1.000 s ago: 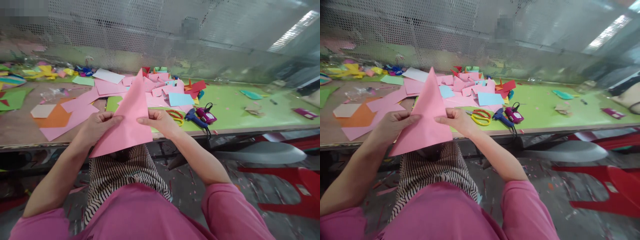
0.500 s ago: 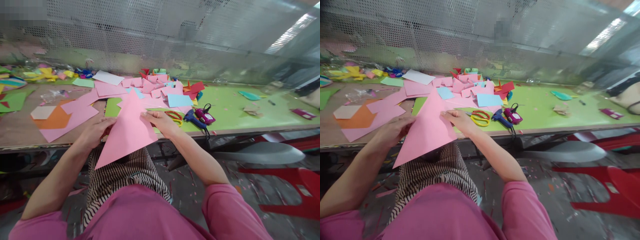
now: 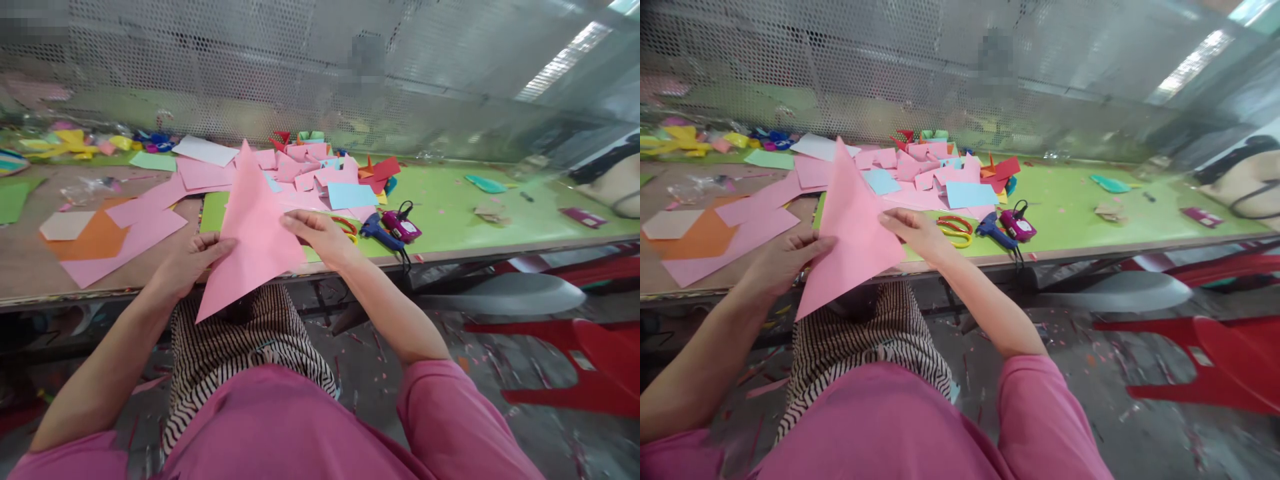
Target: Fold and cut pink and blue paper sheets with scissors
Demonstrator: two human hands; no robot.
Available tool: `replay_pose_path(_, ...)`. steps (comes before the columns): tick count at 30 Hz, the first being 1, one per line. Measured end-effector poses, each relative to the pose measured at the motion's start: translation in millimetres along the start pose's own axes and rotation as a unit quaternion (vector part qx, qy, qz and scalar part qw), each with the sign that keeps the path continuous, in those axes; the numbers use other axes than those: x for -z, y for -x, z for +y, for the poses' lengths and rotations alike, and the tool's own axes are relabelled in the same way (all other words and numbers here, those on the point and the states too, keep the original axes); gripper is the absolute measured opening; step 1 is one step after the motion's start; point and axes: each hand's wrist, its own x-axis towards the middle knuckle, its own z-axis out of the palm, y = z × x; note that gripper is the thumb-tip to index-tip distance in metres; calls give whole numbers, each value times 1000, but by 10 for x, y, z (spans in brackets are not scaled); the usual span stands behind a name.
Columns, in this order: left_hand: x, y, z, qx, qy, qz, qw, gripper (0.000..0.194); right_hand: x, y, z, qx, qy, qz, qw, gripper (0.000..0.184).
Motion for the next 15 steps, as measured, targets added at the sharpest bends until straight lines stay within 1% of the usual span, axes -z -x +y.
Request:
replay_pose_path(3, 40, -52, -70, -32, -8, -14, 999, 38, 22, 23, -15, 5, 31, -7, 999, 39)
replay_pose_path(5, 46, -73, -125, -66, -21, -9, 998, 45, 26, 30, -21, 17, 54, -5, 998, 41)
replay_pose_path(7, 12, -57, -177, -146, -60, 39, 987, 67, 11, 27, -22, 37, 62, 23, 997, 45)
replay_pose_path(9, -65, 3, -223, -233, -135, 82, 960, 98, -26, 15, -21, 53, 63, 52, 995, 50)
replay_pose_path(10, -114, 44, -242, -261, -176, 84, 946, 111, -52, 8, -21, 60, 58, 63, 995, 53)
replay_pose_path(11, -164, 85, -259, -272, -211, 67, 937, 121, -80, 2, -23, 66, 51, 72, 994, 55)
replay_pose_path(12, -212, 123, -274, -273, -233, 40, 933, 125, -109, -2, -27, 72, 43, 81, 993, 58)
replay_pose_path(13, -251, 153, -285, -270, -236, 16, 933, 124, -136, -3, -33, 77, 34, 89, 993, 60)
replay_pose_path(14, -279, 173, -295, -265, -220, -5, 939, 118, -160, -1, -40, 80, 22, 93, 992, 62)
replay_pose_path(15, -292, 181, -301, -257, -190, -19, 948, 109, -179, 5, -48, 81, 9, 91, 992, 65)
